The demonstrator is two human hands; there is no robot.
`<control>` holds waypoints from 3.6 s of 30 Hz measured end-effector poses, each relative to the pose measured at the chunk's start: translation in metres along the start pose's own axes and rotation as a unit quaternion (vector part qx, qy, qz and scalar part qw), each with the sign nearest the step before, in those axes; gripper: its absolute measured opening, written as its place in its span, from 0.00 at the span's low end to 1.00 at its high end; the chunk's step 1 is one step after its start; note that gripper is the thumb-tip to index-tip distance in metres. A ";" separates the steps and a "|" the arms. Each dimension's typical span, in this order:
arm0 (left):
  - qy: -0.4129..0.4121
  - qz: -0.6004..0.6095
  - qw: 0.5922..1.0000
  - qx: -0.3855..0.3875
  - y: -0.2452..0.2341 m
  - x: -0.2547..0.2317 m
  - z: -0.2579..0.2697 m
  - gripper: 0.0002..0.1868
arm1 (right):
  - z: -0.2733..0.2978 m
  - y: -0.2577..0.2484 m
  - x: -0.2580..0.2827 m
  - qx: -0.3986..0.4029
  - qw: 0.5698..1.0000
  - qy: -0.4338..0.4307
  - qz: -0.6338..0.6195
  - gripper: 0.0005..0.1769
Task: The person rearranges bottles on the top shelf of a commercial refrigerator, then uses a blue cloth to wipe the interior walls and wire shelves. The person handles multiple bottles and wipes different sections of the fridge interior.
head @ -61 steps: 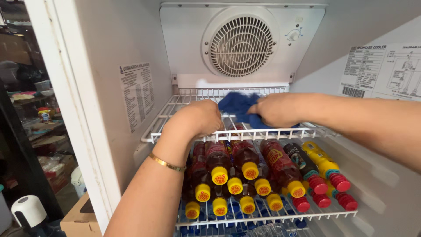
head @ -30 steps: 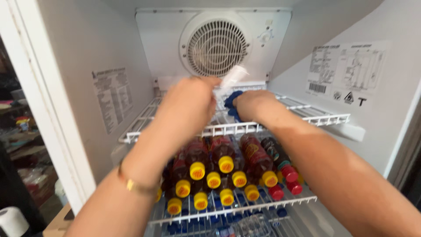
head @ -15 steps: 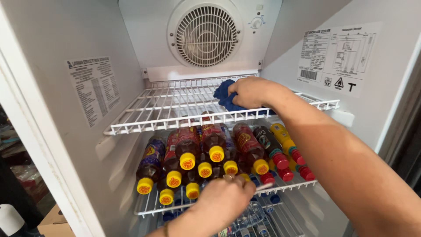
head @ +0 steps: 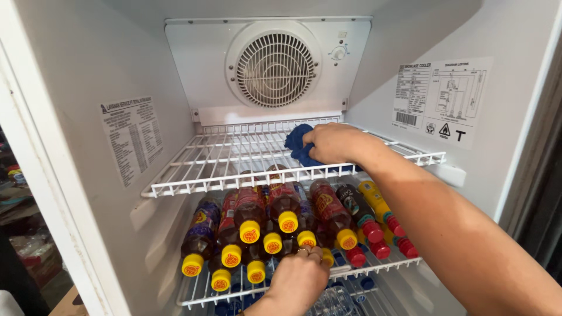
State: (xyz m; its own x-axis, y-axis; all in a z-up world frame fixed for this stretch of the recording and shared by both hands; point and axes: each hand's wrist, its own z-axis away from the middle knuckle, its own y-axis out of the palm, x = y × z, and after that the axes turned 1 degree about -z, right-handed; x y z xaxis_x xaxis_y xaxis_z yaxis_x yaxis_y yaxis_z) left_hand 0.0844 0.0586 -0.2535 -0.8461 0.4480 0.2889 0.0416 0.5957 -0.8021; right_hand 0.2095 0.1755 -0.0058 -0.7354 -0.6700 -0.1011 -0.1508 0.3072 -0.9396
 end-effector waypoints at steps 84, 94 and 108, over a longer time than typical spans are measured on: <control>-0.127 0.006 0.927 0.352 -0.074 0.183 -0.311 0.33 | 0.095 0.008 -0.051 -0.420 0.880 0.189 -0.114 0.08; 0.007 0.232 0.927 0.295 -0.138 0.106 -0.267 0.30 | 0.110 0.002 -0.063 -0.540 0.676 0.130 -0.484 0.09; 0.125 0.119 0.964 0.204 -0.044 0.145 -0.353 0.21 | 0.115 0.010 -0.052 -0.528 0.728 0.270 -0.344 0.12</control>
State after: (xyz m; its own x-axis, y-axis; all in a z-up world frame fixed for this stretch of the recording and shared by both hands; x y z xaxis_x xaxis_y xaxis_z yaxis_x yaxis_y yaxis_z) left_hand 0.1477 0.3325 0.0079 -0.6814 0.7170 0.1471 -0.0361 0.1679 -0.9851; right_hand 0.3220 0.1357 -0.0470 -0.3547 -0.6350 0.6863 -0.8202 0.5637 0.0977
